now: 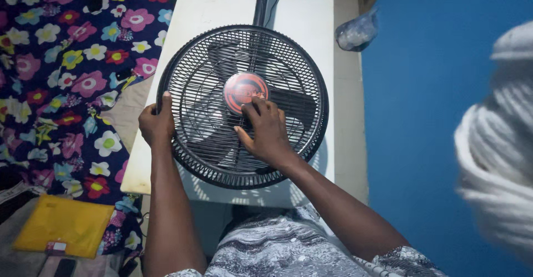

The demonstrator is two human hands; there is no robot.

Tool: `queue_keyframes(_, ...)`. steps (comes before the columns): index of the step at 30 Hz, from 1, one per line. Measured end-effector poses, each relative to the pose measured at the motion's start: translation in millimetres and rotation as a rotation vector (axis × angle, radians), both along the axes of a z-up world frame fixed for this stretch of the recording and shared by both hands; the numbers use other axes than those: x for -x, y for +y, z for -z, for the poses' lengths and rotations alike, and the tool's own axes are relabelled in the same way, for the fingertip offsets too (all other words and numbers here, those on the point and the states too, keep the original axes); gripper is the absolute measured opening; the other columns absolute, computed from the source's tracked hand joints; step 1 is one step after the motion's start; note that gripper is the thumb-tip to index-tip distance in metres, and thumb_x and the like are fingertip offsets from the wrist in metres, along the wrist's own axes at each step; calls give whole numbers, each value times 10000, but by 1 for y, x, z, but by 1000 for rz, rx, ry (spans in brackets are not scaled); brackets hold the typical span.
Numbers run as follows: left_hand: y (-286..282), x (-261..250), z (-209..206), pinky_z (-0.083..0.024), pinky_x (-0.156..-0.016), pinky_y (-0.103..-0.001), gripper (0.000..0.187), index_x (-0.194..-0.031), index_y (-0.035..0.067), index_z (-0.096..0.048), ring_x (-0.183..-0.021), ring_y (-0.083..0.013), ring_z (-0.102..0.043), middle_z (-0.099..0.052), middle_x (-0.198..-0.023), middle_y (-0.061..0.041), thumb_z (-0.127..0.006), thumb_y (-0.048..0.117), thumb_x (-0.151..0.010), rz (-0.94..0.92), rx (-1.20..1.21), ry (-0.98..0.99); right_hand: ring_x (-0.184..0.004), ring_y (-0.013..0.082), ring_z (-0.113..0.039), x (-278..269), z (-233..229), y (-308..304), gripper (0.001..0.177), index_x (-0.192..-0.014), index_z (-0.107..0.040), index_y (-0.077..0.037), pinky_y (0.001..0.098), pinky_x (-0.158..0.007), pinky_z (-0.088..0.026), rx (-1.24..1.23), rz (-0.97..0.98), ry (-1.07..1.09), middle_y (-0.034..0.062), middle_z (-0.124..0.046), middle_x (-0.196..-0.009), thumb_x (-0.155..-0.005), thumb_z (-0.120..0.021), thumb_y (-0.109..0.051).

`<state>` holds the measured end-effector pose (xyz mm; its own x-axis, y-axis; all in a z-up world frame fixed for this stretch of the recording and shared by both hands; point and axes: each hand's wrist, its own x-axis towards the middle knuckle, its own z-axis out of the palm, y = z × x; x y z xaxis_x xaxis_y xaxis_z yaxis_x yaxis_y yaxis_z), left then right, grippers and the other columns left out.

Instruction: The person assembles an electric fan by attaching the fan blades to the motor hub, then placing and securing the front grille over the blades. They use a screwdriver to tighten screws on the grille to complete the assembly.

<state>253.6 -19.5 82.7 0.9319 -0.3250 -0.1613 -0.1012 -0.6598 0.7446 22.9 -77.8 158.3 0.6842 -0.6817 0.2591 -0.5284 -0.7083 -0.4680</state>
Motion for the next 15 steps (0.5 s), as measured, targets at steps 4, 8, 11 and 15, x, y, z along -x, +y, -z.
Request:
queue_keyframes(4,-2,-1,-2,-441,-666,-377,568,-749,21,-636,-687,-266,-594,-612,-695,-124,-597,587,-715,46,-24,-8,-1092,310,-397,-1,-3,0,439,-1074,-499,-66,459,-871,-320,-48,4,21,139,-436,-1153,-716,-653,-269)
queue_keyframes(8,-1,0,-9,-443,-659,-378,559,-731,24,-630,-674,-269,-599,-612,-678,-123,-583,581,-720,49,-28,29,-1090,314,-394,-2,-4,0,451,-1079,-501,-61,457,-863,-321,-35,5,0,144,-438,-1154,-706,-654,-264)
queue_keyframes(11,0,3,-13,-441,-661,-397,560,-711,18,-629,-676,-295,-594,-608,-681,-140,-575,575,-737,54,-47,23,-1093,311,-394,-1,-1,1,449,-1078,-502,-63,457,-865,-317,-32,7,-6,141,-441,-1151,-708,-653,-269)
queue_keyframes(15,-1,3,-18,-435,-682,-414,536,-710,26,-637,-709,-315,-587,-613,-713,-149,-568,556,-757,84,-75,-41,-1101,306,-393,-2,1,0,452,-1079,-496,-72,455,-872,-314,-44,14,-9,137,-444,-1149,-711,-653,-280)
